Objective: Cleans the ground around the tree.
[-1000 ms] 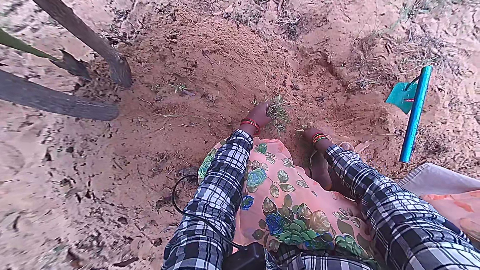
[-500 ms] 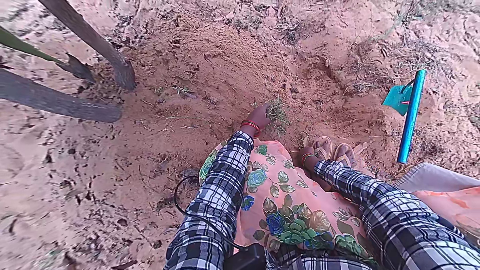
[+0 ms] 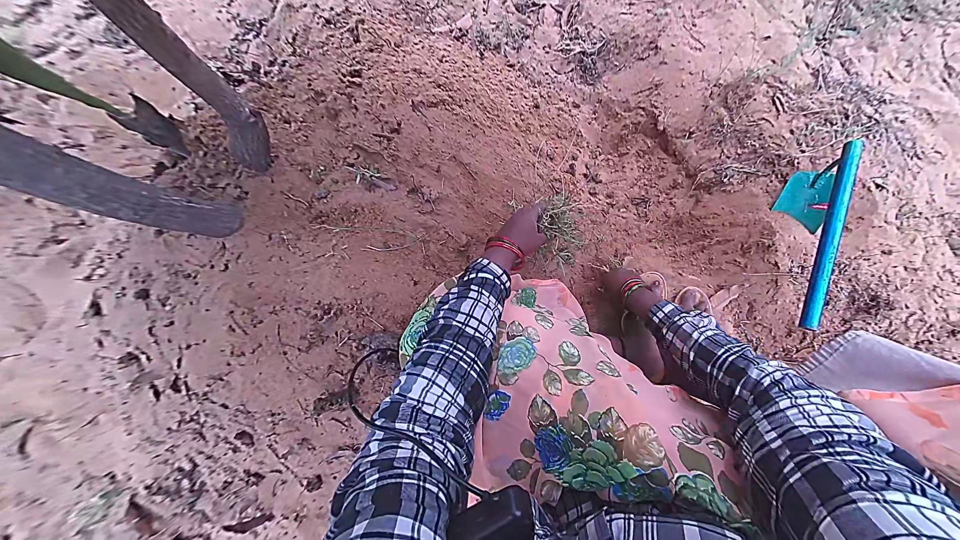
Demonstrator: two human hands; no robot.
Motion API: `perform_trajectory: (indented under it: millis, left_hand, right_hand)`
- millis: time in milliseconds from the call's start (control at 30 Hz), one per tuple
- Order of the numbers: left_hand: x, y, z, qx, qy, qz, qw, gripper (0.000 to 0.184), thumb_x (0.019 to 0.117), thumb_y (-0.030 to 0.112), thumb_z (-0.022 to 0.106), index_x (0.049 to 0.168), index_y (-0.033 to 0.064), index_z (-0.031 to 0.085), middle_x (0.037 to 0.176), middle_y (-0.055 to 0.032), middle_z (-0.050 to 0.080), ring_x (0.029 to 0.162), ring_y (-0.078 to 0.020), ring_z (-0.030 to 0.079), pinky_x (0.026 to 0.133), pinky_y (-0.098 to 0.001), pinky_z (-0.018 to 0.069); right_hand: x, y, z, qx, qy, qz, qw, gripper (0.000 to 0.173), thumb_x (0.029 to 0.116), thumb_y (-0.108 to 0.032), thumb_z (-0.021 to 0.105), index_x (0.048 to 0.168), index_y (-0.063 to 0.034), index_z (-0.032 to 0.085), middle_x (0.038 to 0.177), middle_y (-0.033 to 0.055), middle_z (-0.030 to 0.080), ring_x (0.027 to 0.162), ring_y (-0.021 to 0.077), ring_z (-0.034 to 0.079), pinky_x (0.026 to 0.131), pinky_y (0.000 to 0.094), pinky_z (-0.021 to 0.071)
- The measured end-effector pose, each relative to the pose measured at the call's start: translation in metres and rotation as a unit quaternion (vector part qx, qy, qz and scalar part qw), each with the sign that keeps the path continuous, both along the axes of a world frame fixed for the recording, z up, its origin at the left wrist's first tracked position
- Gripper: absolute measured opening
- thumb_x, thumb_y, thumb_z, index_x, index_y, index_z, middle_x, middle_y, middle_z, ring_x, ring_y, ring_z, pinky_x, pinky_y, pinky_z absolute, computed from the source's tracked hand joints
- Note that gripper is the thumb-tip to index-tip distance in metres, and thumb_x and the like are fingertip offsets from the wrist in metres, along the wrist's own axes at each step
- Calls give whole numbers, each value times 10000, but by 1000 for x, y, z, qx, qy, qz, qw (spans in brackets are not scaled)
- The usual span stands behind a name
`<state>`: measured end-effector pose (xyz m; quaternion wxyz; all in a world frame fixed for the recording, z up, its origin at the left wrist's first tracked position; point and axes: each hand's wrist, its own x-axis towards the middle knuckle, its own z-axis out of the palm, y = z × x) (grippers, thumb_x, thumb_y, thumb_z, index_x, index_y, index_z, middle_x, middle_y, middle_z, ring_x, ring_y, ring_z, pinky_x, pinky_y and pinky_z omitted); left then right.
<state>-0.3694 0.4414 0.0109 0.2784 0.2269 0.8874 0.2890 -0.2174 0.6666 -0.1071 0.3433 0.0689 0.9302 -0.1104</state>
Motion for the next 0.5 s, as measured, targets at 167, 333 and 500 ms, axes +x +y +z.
perform_trajectory:
  millis: [167, 333, 500]
  left_hand:
    - [-1, 0, -4, 10, 4, -3, 1000, 725, 880, 89, 786, 1517, -1, 452, 1461, -303, 513, 1359, -432, 524, 1136, -588, 418]
    - [-2, -1, -6, 8, 9, -11, 1000, 713, 887, 100, 779, 1512, -4, 454, 1461, -304, 514, 1365, -432, 517, 1139, -587, 410]
    - [-2, 0, -7, 2, 5, -8, 1000, 718, 883, 97, 787, 1508, -12, 451, 1479, -291, 504, 1355, -430, 529, 1131, -591, 420]
  right_hand:
    - [-47, 32, 42, -142, -69, 22, 987, 395, 942, -233, 772, 1228, 31, 702, 1214, 284, 684, 1178, 446, 634, 1041, 660, 434]
    - [-49, 64, 52, -191, -5, -110, 975, 338, 926, -84, 747, 1256, -24, 707, 1249, 256, 685, 1210, 425, 625, 1065, 631, 434]
    - [-37, 78, 32, -89, 44, -208, 973, 728, 813, -166, 869, 1456, -124, 530, 1522, 379, 378, 1335, 561, 476, 1024, 710, 436]
